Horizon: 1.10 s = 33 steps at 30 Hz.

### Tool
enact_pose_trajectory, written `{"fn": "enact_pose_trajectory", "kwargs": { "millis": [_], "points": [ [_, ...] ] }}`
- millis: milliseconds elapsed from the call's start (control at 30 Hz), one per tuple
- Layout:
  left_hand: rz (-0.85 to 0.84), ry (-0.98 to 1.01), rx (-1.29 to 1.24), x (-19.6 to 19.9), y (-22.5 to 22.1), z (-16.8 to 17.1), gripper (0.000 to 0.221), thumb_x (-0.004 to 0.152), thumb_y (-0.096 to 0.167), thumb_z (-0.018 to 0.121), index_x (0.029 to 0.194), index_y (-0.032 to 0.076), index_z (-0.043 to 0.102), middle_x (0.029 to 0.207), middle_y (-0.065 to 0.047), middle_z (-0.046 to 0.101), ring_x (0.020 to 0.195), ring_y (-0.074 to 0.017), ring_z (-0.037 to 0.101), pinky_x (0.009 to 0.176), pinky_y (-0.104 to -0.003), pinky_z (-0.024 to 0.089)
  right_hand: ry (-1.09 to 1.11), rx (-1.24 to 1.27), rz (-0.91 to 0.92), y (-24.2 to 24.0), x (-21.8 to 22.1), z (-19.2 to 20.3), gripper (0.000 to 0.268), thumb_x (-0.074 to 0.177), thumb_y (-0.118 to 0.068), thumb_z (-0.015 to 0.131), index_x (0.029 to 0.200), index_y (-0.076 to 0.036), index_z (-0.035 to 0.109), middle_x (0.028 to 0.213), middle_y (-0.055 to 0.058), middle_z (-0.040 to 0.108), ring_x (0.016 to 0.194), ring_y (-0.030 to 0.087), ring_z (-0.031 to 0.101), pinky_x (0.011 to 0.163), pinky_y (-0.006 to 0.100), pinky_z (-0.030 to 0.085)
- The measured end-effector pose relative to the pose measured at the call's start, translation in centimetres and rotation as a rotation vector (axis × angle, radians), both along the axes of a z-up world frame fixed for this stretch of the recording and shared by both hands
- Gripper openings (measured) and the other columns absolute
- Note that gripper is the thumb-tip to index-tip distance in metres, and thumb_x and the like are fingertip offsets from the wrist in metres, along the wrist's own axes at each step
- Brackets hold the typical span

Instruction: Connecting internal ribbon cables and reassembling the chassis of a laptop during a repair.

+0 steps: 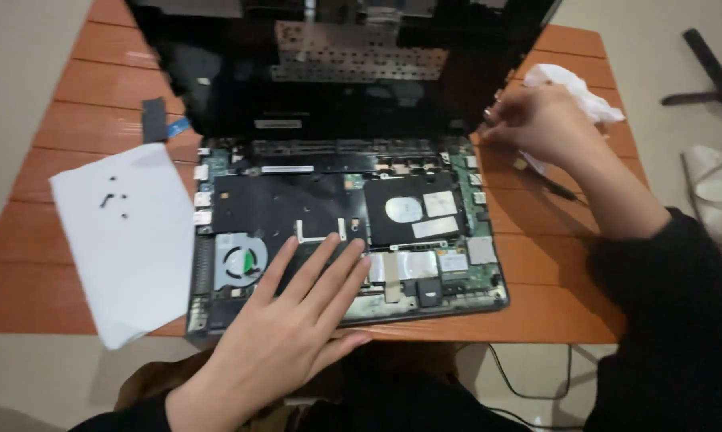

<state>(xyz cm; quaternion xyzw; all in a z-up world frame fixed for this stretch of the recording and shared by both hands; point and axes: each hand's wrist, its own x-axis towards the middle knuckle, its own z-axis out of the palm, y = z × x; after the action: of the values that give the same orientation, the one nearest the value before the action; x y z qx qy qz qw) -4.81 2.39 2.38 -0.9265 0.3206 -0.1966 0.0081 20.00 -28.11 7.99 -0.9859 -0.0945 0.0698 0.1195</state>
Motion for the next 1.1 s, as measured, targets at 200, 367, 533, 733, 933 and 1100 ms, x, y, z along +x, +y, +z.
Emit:
{"fn": "enact_pose_trajectory", "kwargs": {
  "millis": [200, 367, 533, 733, 933, 1100],
  "points": [
    [0.068, -0.027, -0.068, -1.4, 2.3, -0.2, 0.085, 0.098, 0.066, 0.054, 0.156, 0.005, 0.043, 0.161, -0.012, 0.045, 0.151, -0.0304, 0.039, 0.124, -0.049, 0.029, -0.054, 0.028, 0.024, -0.9, -0.2, 0.7, 0.031, 0.092, -0.026, 0.082, 0.117, -0.010, 0.073, 0.108, 0.009, 0.071, 0.096, 0.024, 0.065, 0.075, 0.042, 0.050],
    [0.125, 0.002, -0.122, -2.5, 4.3, -1.0, 0.087, 0.094, 0.066, 0.059, 0.156, 0.008, 0.043, 0.162, -0.010, 0.044, 0.151, -0.0288, 0.041, 0.124, -0.047, 0.031, -0.263, 0.231, 0.160, -3.0, -0.4, 2.2, 0.033, 0.103, 0.000, 0.063, 0.136, 0.001, 0.064, 0.111, 0.012, 0.073, 0.090, 0.024, 0.069, 0.079, 0.042, 0.055],
    [0.188, 0.011, -0.172, -3.7, 5.6, -1.3, 0.082, 0.091, 0.060, 0.064, 0.153, 0.010, 0.047, 0.160, -0.009, 0.047, 0.150, -0.0281, 0.043, 0.123, -0.047, 0.034, -0.420, 0.786, 0.578, -4.8, -2.0, 2.7, 0.080, 0.113, 0.033, 0.043, 0.170, -0.016, 0.015, 0.162, 0.038, 0.038, 0.149, 0.051, 0.048, 0.117, 0.052, 0.049],
    [0.151, 0.080, -0.217, -4.3, 5.9, -1.6, 0.082, 0.092, 0.053, 0.065, 0.156, 0.007, 0.041, 0.164, -0.011, 0.041, 0.154, -0.0299, 0.036, 0.124, -0.047, 0.034, -0.337, 0.930, 0.642, -3.6, -4.2, 2.9, 0.067, 0.118, 0.023, 0.036, 0.171, -0.012, 0.017, 0.169, 0.036, 0.034, 0.157, 0.048, 0.042, 0.128, 0.052, 0.043],
    [0.154, 0.036, -0.220, -4.3, 5.8, -2.5, 0.072, 0.096, 0.047, 0.058, 0.155, 0.009, 0.043, 0.163, -0.011, 0.043, 0.152, -0.0318, 0.039, 0.122, -0.050, 0.035, -0.516, 1.122, 0.539, -4.8, -0.3, -0.3, 0.066, 0.121, 0.028, 0.050, 0.166, -0.014, 0.027, 0.164, 0.019, 0.038, 0.157, 0.046, 0.045, 0.119, 0.053, 0.055],
    [0.180, 0.019, -0.164, -4.4, 5.4, -1.9, 0.070, 0.098, 0.047, 0.056, 0.155, 0.008, 0.044, 0.164, -0.011, 0.042, 0.152, -0.0311, 0.040, 0.122, -0.048, 0.036, -0.348, 1.100, 0.755, -1.6, -1.0, 0.2, 0.045, 0.130, -0.001, 0.035, 0.169, -0.020, 0.025, 0.174, 0.015, 0.036, 0.161, 0.036, 0.041, 0.129, 0.049, 0.045]
  ]
}}
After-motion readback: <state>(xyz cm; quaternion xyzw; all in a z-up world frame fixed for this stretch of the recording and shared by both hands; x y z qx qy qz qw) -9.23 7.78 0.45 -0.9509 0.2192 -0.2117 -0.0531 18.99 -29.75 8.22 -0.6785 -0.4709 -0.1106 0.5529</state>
